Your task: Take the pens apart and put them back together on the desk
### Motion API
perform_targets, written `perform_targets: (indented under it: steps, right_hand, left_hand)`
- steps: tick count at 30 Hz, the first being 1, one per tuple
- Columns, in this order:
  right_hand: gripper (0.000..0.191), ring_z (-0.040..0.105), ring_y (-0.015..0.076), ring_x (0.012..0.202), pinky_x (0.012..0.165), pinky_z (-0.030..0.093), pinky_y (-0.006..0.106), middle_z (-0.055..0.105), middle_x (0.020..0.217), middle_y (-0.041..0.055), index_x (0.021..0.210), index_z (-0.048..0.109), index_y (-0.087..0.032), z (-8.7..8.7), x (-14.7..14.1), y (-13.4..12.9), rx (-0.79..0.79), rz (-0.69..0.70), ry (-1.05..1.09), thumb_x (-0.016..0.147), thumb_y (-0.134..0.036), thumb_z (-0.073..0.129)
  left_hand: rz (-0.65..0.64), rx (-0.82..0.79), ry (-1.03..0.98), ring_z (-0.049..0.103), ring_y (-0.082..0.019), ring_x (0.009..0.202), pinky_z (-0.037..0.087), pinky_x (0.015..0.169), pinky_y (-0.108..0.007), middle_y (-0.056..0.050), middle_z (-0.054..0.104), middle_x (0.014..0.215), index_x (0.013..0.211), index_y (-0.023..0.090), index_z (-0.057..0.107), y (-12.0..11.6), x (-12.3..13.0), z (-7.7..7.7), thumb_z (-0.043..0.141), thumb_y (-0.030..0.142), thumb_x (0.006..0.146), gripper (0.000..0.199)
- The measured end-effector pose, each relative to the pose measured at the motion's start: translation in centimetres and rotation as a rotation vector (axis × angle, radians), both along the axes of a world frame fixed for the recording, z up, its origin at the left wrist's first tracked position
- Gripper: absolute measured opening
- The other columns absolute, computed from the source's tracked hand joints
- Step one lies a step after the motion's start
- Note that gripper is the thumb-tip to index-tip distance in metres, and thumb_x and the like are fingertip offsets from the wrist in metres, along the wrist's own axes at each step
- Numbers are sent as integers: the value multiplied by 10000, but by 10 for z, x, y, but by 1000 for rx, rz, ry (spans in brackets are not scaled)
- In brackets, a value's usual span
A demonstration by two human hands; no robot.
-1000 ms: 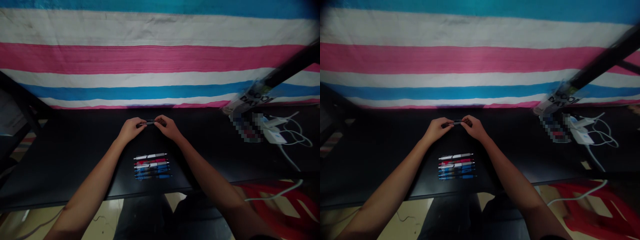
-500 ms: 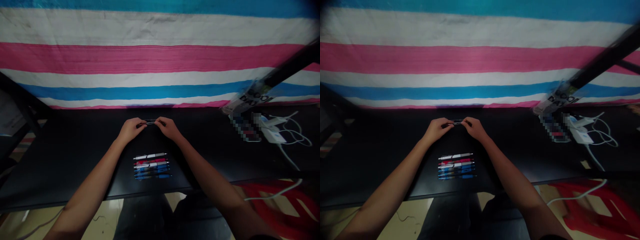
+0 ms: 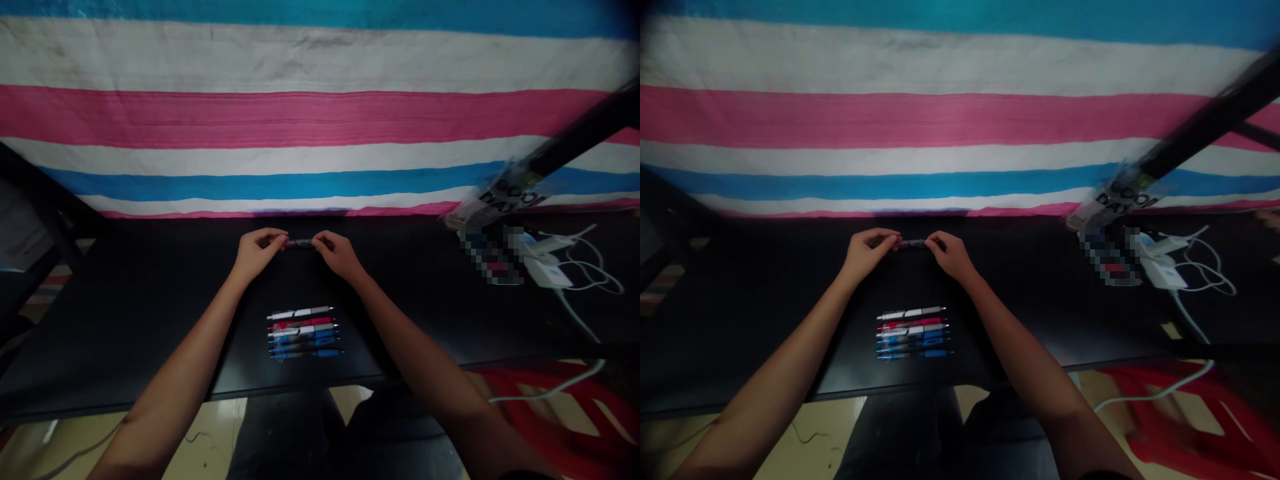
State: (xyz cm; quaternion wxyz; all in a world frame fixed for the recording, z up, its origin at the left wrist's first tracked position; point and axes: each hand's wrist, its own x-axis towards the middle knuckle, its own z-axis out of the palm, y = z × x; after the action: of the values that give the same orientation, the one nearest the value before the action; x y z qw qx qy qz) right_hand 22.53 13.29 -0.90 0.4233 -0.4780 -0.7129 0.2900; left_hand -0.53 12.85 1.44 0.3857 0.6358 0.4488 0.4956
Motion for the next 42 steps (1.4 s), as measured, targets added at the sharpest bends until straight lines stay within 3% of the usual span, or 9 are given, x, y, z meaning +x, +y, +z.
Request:
perform_targets:
  steps: [5, 10, 15, 20, 24, 33, 42]
  right_hand:
    - [157, 619, 187, 739, 703, 471, 313, 691, 828, 42, 888, 671, -198, -2, -2, -1, -20, 27, 40, 879, -350, 631]
    - [146, 598, 179, 722, 697, 462, 308, 691, 829, 38, 892, 684, -202, -6, -7, -3, -9, 85, -7, 894, -333, 619]
    - [142, 571, 167, 710, 692, 445, 298, 673, 822, 31, 898, 686, -195, -4, -10, -8, 15, 167, -43, 914, -309, 602]
    - [152, 555, 156, 675, 677, 430, 287, 653, 785, 17, 895, 676, -201, -3, -12, -11, -26, 218, -47, 930, -326, 597]
    - [152, 558, 159, 683, 682, 427, 288, 656, 796, 20, 892, 670, -205, -4, -13, -11, -30, 220, -47, 930, -331, 594]
    - [211, 549, 149, 641, 654, 413, 281, 638, 715, 6, 809, 656, -191, -2, -12, -10, -105, 223, 10, 934, -336, 567]
    - [371, 615, 163, 691, 694, 468, 292, 676, 727, 38, 801, 673, -167, -8, -10, -3, -213, 247, 123, 953, -479, 541]
  left_hand:
    - [15, -157, -476, 673, -141, 698, 477, 564, -248, -115, 771, 966, 930, 161, 707, 5, -1, 0, 677, 459, 894, 301]
    - [-51, -223, -482, 675, -160, 750, 520, 623, -285, -126, 751, 1047, 943, 192, 652, -2, 5, 5, 472, 658, 947, 500]
    - [-197, -305, -432, 638, -176, 659, 494, 565, -322, -137, 722, 944, 839, 198, 592, -8, 11, 10, 264, 780, 924, 673]
    - [-189, -331, -464, 479, -123, 498, 453, 519, -319, -56, 573, 707, 695, 216, 464, -6, 10, 8, 211, 760, 942, 649]
    - [-174, -371, -577, 362, -98, 460, 417, 503, -306, -20, 489, 660, 664, 220, 376, -7, 12, 7, 261, 706, 957, 579]
    - [-157, -377, -466, 405, -125, 522, 401, 510, -312, -55, 532, 734, 720, 233, 376, -7, 14, 7, 270, 779, 880, 579]
    - [-214, -651, -1102, 405, -112, 464, 389, 476, -268, -44, 519, 675, 641, 190, 443, -10, 15, 11, 310, 526, 998, 508]
